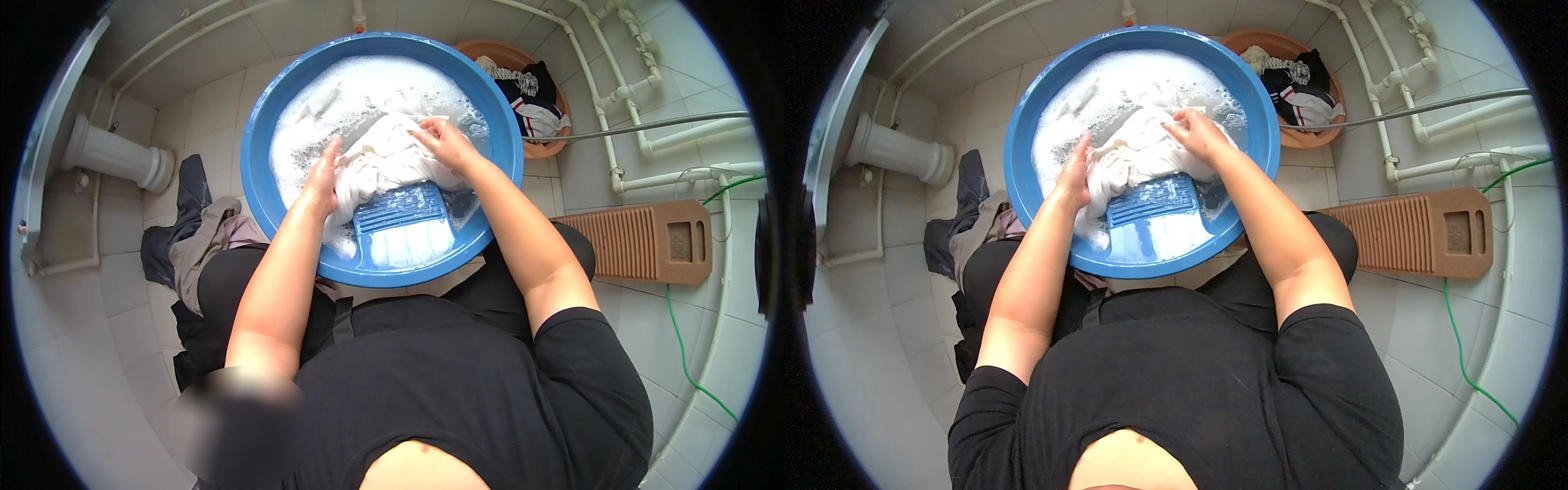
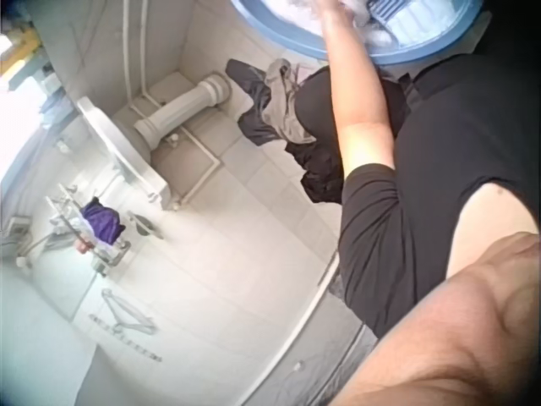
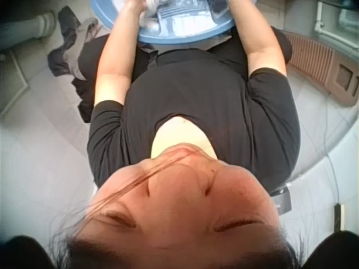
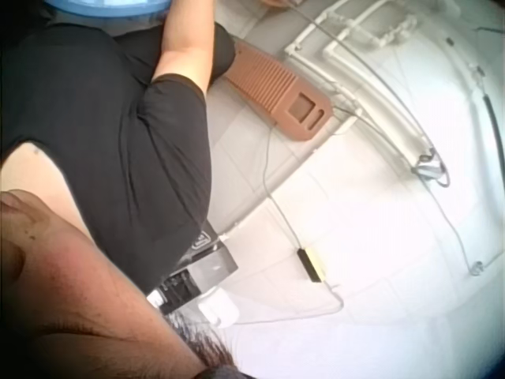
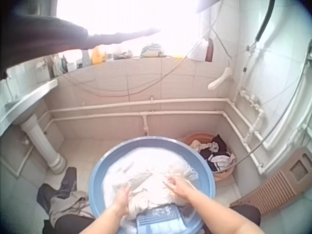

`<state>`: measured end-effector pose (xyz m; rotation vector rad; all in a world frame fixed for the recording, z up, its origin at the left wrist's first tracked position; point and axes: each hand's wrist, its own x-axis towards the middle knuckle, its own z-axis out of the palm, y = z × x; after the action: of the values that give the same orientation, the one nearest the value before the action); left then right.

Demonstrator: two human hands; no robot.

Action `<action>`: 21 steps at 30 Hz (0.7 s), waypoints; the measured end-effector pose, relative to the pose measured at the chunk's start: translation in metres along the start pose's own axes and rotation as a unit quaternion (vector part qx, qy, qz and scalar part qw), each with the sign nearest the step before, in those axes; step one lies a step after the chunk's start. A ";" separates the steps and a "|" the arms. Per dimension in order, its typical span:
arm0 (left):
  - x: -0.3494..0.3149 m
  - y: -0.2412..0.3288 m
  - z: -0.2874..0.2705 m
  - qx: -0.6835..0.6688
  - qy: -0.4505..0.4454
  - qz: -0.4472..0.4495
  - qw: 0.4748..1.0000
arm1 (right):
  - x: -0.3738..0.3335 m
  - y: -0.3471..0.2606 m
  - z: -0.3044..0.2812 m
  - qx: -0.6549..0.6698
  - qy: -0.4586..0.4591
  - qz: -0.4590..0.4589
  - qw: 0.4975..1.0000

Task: The person hand-washes a white cloth in a blue basin filled with soapy water. They repeatedly submerge, scrub, and wring the cloth using both hands, occasionally lifting it to squeeze out water before returning it to the basin.

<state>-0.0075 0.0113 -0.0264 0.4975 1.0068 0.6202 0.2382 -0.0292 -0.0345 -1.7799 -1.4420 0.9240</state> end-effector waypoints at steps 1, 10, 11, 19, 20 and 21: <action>0.001 -0.003 -0.002 0.103 -0.009 0.030 0.994 | -0.003 0.004 0.005 -0.119 -0.021 -0.061 0.991; -0.012 0.001 0.020 -0.145 -0.044 -0.017 0.988 | -0.014 -0.015 0.012 -0.129 -0.081 -0.057 0.987; -0.017 0.002 0.029 -0.166 -0.075 0.005 0.983 | -0.015 -0.005 0.026 -0.077 -0.003 -0.097 0.992; -0.031 0.002 0.034 -0.162 -0.093 -0.087 0.979 | -0.077 -0.133 0.053 0.014 0.004 -0.397 0.918; -0.019 -0.002 0.022 -0.104 -0.153 -0.123 0.975 | -0.080 -0.135 0.054 -0.009 0.003 -0.446 0.895; -0.035 0.000 0.037 -0.094 -0.130 -0.058 0.985 | -0.081 -0.138 0.054 0.003 0.034 -0.459 0.888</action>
<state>0.0114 -0.0166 0.0121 0.3394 0.7163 0.5246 0.1096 -0.0814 0.0619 -0.8858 -1.9285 0.3451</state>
